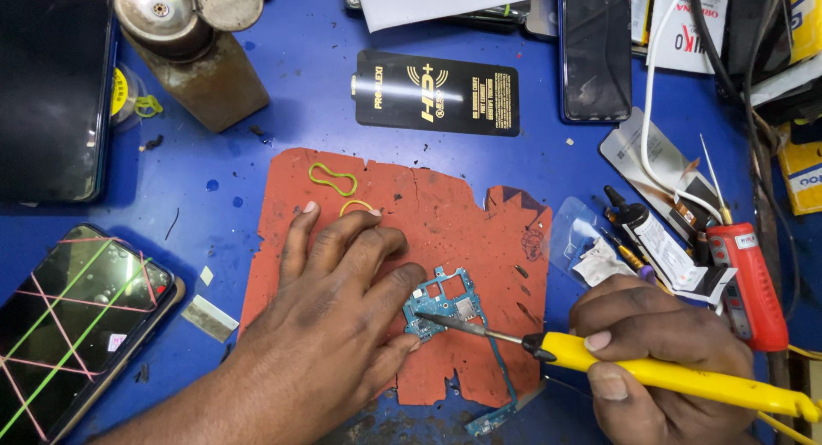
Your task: The person uses a soldering iron to heat and remove a small component from a blue circuit board. They then use a purple plastic tool to scrape the area and a white tissue to wipe the board clean. The person continues soldering other areas of the board and removes another small component.
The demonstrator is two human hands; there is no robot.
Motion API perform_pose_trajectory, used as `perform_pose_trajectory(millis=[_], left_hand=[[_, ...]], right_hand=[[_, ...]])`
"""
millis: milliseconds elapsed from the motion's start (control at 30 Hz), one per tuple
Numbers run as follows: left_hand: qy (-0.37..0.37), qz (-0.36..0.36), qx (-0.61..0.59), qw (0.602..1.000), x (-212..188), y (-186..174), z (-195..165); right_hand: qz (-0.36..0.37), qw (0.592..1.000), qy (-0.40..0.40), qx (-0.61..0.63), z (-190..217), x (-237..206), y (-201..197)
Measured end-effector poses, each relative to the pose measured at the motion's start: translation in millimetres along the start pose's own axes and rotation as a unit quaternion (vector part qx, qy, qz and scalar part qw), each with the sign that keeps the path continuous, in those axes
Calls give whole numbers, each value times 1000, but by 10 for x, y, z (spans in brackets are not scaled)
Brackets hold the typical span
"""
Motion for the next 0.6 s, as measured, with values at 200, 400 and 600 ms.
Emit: perform_pose_trajectory(millis=[200, 400, 600], left_hand=[[0, -1, 7, 1000, -3, -2, 1], [0, -1, 11, 1000, -8, -1, 2], [2, -3, 19, 1000, -10, -6, 0]], right_hand=[[-25, 1000, 5, -5, -12, -20, -36], [-7, 1000, 11, -16, 10, -10, -11], [-14, 1000, -5, -9, 9, -18, -14]])
Point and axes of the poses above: each hand's wrist, its own x-axis towards the middle knuckle, its own y-axis out of the palm, z = x × y, the point moved 7 cm from there along x, towards the middle knuckle, and after that the axes turned 15 degrees about x, right-handed, at the moved point
